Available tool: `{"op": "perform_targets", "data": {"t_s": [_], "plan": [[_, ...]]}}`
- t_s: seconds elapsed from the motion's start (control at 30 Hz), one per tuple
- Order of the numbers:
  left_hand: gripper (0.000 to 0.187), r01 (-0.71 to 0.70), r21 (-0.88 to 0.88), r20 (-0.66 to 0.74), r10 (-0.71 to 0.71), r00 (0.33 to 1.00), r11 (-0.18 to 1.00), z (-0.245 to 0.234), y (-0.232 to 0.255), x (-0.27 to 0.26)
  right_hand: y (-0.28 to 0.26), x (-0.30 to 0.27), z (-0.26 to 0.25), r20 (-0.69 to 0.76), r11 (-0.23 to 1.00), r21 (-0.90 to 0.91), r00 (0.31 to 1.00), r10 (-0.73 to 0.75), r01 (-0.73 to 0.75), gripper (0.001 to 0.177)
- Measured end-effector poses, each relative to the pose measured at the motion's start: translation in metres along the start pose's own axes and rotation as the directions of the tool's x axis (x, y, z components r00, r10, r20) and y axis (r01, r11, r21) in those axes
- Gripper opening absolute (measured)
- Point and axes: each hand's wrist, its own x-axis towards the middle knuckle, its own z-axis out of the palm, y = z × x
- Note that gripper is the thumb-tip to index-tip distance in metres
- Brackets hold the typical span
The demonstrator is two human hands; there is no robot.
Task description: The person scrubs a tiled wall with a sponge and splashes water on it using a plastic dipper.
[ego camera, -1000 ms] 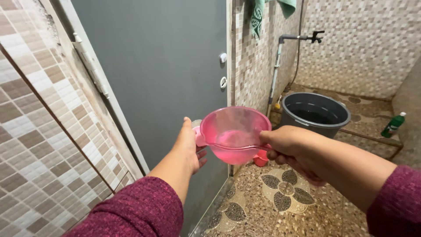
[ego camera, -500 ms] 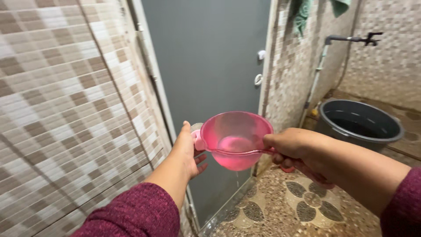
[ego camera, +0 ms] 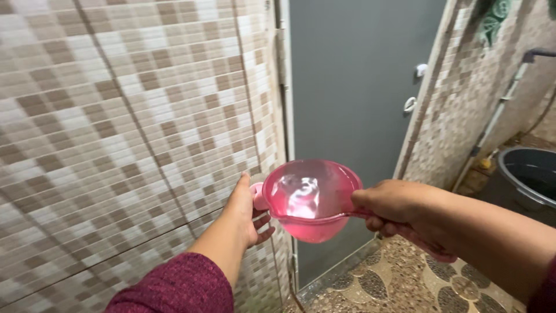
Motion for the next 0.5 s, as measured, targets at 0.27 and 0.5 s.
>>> {"op": "perform_targets", "data": {"t_s": [0.27,0.5], "plan": [[0.058,0.052,0.012,-0.044,-0.052,0.998,0.999,-0.070,-0.003,-0.022,-0.001,-0.023,0.060,0.090,1.000,-0.022,0.996,0.001,0.001,0.035],[0.055,0.093,0.078,-0.018,-0.092,0.996,0.993,-0.099,-0.011,-0.038,0.007,-0.052,0.099,0.111,0.998,-0.054,0.993,0.035,-0.029,0.033]]}}
